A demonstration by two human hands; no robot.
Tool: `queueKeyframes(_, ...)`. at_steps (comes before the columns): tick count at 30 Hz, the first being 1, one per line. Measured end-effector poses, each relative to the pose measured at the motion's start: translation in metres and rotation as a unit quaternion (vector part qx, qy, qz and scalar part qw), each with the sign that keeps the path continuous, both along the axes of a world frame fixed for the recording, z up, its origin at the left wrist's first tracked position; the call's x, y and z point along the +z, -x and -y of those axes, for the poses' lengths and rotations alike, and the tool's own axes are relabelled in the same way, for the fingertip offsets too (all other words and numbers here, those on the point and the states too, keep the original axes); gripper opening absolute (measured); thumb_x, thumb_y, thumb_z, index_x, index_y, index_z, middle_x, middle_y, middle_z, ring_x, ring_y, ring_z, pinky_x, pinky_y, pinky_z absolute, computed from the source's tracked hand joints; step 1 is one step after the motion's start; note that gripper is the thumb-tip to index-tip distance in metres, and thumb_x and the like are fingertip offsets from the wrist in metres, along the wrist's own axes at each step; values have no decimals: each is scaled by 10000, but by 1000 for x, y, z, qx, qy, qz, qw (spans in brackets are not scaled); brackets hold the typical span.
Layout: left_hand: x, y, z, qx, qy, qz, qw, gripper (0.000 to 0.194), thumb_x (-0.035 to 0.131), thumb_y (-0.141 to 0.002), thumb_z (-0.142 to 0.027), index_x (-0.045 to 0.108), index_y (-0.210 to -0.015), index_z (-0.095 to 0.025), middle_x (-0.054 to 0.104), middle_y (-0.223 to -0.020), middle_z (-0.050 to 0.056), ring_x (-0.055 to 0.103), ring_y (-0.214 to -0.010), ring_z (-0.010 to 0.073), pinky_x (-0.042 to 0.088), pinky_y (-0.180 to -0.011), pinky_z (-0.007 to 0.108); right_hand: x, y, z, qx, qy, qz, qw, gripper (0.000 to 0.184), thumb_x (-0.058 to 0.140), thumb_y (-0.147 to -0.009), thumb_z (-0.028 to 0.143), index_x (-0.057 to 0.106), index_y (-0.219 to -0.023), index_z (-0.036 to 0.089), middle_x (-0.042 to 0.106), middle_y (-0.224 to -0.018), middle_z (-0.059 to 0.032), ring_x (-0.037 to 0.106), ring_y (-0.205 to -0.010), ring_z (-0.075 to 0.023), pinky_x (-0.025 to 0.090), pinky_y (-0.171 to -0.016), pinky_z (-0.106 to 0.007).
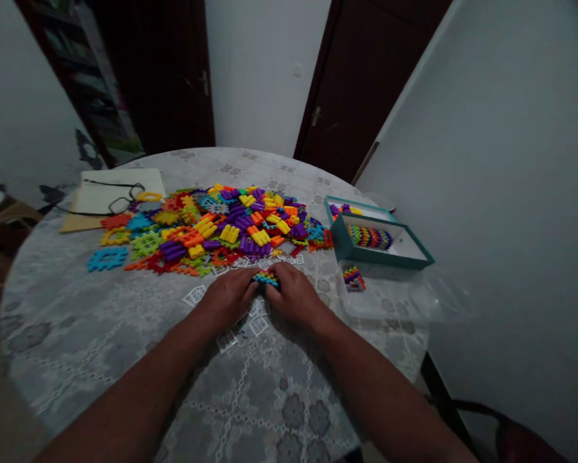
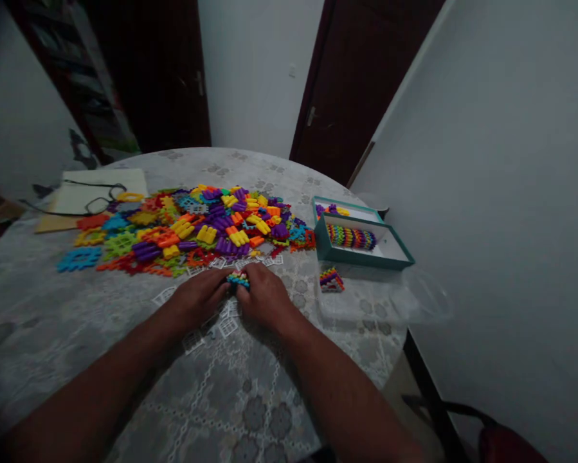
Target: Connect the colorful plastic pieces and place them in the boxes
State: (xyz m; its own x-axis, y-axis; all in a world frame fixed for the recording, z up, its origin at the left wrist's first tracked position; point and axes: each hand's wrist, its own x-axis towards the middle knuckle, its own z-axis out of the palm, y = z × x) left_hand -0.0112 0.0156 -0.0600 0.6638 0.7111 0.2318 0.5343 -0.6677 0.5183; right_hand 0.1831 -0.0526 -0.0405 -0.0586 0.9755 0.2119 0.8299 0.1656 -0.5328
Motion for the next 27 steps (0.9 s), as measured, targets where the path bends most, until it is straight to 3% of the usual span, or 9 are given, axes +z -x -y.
queueKeyframes(9, -2, 5, 4, -7, -59, 29, 998, 435, 493, -1049, -392, 663, -1391, -184, 764, -1230, 165, 722, -1161, 343, 570, -1037, 508, 9, -6, 1, -16, 46, -2, 999, 240, 684, -952, 213, 612, -1179, 246, 763, -1070, -48, 675, -948, -237, 426, -791, -298)
queueKeyframes(17, -1, 3, -8, 8, 15, 31, 999, 369, 529, -1011, -434, 689, -1266, -221, 787, -1077, 98, 763, -989, 295, 585, -891, 421, 16, -9, -1, 5, 55, -27, 998, 216, 737, -1009, 394, 646, -1128, 240, 760, -1014, -27, 659, -908, -208, 396, -744, -273)
queueKeyframes(22, 6, 2, 1, 22, 0, 15, 1000, 331, 573, -994, -343, 678, -1280, -214, 788, -1094, 104, 754, -1014, 277, 574, -913, 396, 21, -16, 1, 37, 64, -29, 997, 147, 652, -1070, 339, 672, -1143, 213, 767, -1012, -41, 670, -907, -195, 399, -757, -267)
queueKeyframes(27, 5, -1, 5, 26, 2, 2, 1000, 306, 623, -990, -274, 686, -1287, -239, 796, -1123, 89, 744, -1026, 251, 575, -938, 381, 24, -26, 1, 73, 55, 5, 996, 111, 695, -1047, 306, 701, -1114, 218, 772, -979, -38, 672, -874, -192, 404, -744, -265)
